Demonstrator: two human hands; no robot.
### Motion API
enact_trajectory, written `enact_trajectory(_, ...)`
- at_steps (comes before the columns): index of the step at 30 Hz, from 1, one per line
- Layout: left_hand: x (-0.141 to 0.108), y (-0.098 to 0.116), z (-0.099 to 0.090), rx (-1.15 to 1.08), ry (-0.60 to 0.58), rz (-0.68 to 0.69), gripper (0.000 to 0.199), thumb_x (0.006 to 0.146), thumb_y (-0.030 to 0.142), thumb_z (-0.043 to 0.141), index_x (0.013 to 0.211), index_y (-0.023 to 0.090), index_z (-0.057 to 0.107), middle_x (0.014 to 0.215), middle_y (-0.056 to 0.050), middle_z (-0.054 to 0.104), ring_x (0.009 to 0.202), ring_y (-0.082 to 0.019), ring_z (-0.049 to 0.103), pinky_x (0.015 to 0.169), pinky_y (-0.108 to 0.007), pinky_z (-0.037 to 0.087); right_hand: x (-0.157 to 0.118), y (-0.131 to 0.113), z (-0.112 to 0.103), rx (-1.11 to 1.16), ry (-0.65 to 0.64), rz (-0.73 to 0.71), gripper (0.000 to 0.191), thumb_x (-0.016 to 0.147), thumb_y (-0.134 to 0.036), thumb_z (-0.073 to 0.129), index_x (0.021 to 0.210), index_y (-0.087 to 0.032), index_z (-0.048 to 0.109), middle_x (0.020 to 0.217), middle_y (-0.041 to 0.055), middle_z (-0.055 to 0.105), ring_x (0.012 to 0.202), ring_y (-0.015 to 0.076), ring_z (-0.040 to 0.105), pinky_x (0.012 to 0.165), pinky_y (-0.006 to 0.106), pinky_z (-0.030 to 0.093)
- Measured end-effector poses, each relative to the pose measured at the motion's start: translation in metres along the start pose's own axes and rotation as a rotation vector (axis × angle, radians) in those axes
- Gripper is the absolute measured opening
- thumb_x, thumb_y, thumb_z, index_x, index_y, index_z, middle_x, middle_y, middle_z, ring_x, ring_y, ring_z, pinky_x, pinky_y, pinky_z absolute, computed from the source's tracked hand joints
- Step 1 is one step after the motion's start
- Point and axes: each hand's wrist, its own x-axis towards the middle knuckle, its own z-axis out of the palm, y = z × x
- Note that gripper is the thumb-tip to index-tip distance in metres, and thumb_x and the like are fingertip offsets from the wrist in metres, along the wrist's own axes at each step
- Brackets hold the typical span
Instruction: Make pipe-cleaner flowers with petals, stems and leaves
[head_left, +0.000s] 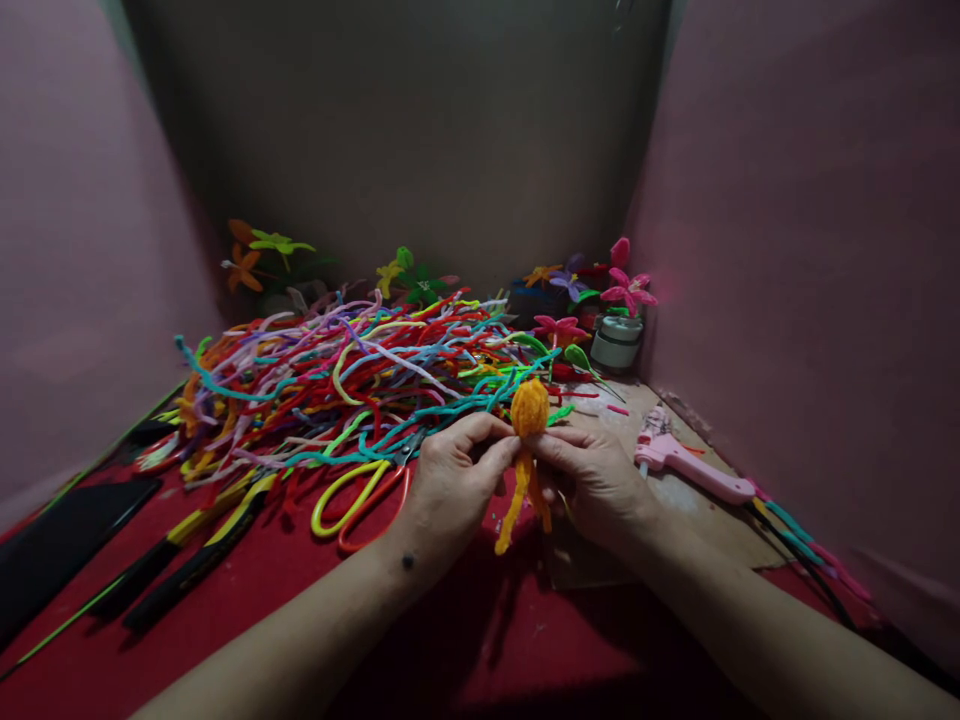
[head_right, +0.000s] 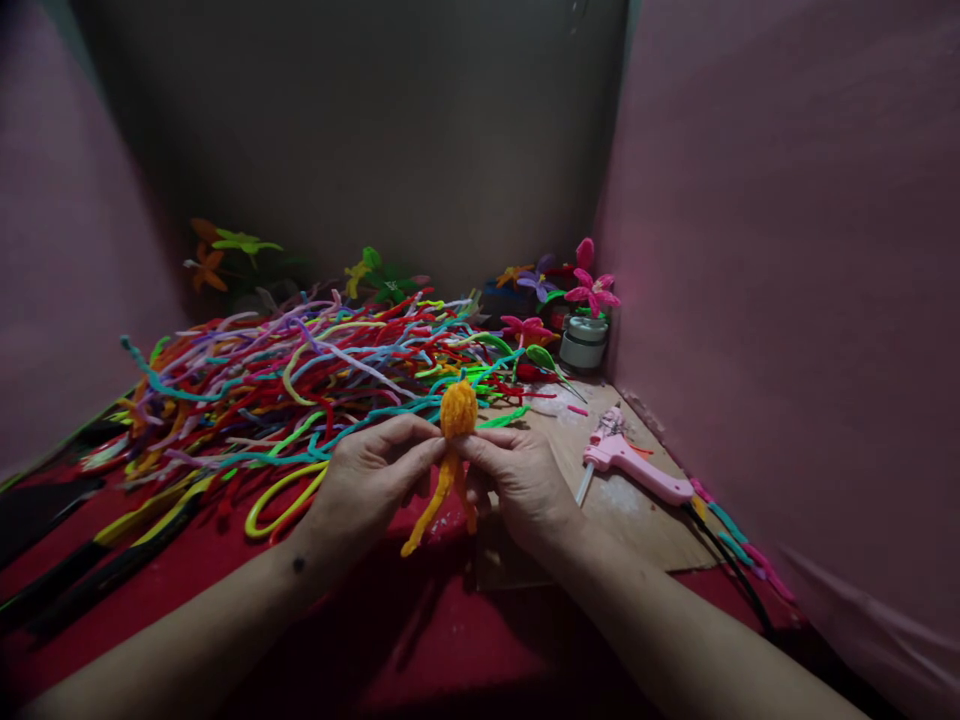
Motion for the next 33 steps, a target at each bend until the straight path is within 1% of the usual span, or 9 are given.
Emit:
enact_trajectory(3, 0.001, 0.001, 0.000, -0.002, 0.009, -0.008, 0.011, 0.075, 0.023, 0.056, 0.068, 0.015, 0.060, 0.051, 0.004, 0.052, 0.043, -0.007, 0.046, 0.044, -0.018, 0.036, -0.001, -0.001, -0.002, 0.008, -0.019, 0.050, 0.019, 0.072, -0.031, 0.067, 0.067, -0.013, 0.066, 0.041, -0.0026, 0.052, 0.031, 0.0052, 0.040, 0.030, 0.016, 0.031)
enact_trajectory(8, 0.002, 0.004, 0.000, -0.066, -0.017, -0.077, 0.011, 0.073, 0.024, 0.058, 0.066, 0.015, 0.058, 0.050, 0.005, 0.050, 0.040, -0.006, 0.042, 0.041, -0.018, 0.034, -0.001, -0.003, -0.002, 0.019, -0.033, 0.097, 0.017, 0.069, -0.029, 0.069, 0.069, -0.012, 0.067, 0.042, -0.0029, 0.051, 0.032, 0.0055, 0.042, 0.031, 0.016, 0.031)
enact_trajectory(15, 0.000, 0.008, 0.000, -0.095, -0.020, -0.112, 0.012, 0.073, 0.024, 0.060, 0.067, 0.014, 0.058, 0.048, 0.005, 0.050, 0.039, -0.005, 0.041, 0.040, -0.018, 0.032, -0.001, -0.004, 0.000, 0.055, -0.029, 0.078, 0.015, 0.067, -0.025, 0.069, 0.061, -0.013, 0.063, 0.041, -0.0044, 0.048, 0.032, 0.0044, 0.038, 0.032, 0.017, 0.025)
enact_trajectory(19, 0.000, 0.007, 0.001, -0.151, -0.021, -0.101, 0.013, 0.074, 0.027, 0.059, 0.069, 0.015, 0.058, 0.048, 0.005, 0.051, 0.039, -0.005, 0.041, 0.040, -0.018, 0.033, 0.002, -0.002, -0.001, 0.068, -0.009, 0.040, 0.011, 0.069, -0.024, 0.068, 0.067, -0.014, 0.065, 0.039, -0.0059, 0.045, 0.031, 0.0033, 0.034, 0.032, 0.017, 0.021)
enact_trajectory(22, 0.002, 0.003, 0.001, -0.237, -0.024, -0.142, 0.017, 0.071, 0.031, 0.063, 0.070, 0.015, 0.055, 0.051, 0.005, 0.051, 0.039, -0.005, 0.042, 0.039, -0.018, 0.032, 0.004, -0.002, -0.001, 0.121, 0.001, 0.030, 0.010, 0.068, -0.024, 0.069, 0.070, -0.014, 0.065, 0.040, -0.0064, 0.045, 0.032, 0.0030, 0.033, 0.031, 0.016, 0.021)
enact_trajectory(25, 0.002, -0.002, 0.001, -0.352, -0.116, -0.249, 0.025, 0.069, 0.037, 0.066, 0.077, 0.016, 0.054, 0.055, 0.005, 0.053, 0.038, -0.004, 0.042, 0.037, -0.017, 0.031, 0.004, -0.004, 0.000, 0.178, -0.015, 0.028, 0.013, 0.069, -0.025, 0.067, 0.070, -0.014, 0.062, 0.044, -0.0049, 0.049, 0.032, 0.0040, 0.037, 0.029, 0.016, 0.024)
enact_trajectory(28, 0.002, -0.006, 0.001, -0.456, -0.275, -0.332, 0.032, 0.070, 0.043, 0.064, 0.082, 0.015, 0.056, 0.062, 0.000, 0.059, 0.038, -0.004, 0.043, 0.035, -0.017, 0.029, 0.003, -0.006, 0.002, 0.196, -0.049, 0.042, 0.014, 0.071, -0.026, 0.065, 0.070, -0.012, 0.061, 0.041, -0.0032, 0.052, 0.031, 0.0056, 0.041, 0.028, 0.015, 0.028)
enact_trajectory(30, 0.002, -0.007, 0.001, -0.503, -0.365, -0.345, 0.034, 0.072, 0.044, 0.062, 0.083, 0.013, 0.059, 0.064, -0.003, 0.061, 0.040, -0.006, 0.046, 0.034, -0.017, 0.029, 0.002, -0.006, 0.002, 0.186, -0.058, 0.061, 0.016, 0.072, -0.027, 0.063, 0.068, -0.012, 0.059, 0.038, -0.0032, 0.052, 0.027, 0.0056, 0.040, 0.028, 0.016, 0.028)
enact_trajectory(33, 0.002, -0.009, 0.001, -0.542, -0.431, -0.376, 0.033, 0.072, 0.041, 0.062, 0.086, 0.012, 0.062, 0.062, -0.003, 0.060, 0.040, -0.006, 0.046, 0.033, -0.017, 0.029, 0.002, -0.005, 0.002, 0.188, -0.026, 0.079, 0.018, 0.072, -0.029, 0.064, 0.066, -0.014, 0.057, 0.033, -0.0064, 0.047, 0.022, 0.0039, 0.032, 0.025, 0.015, 0.023)
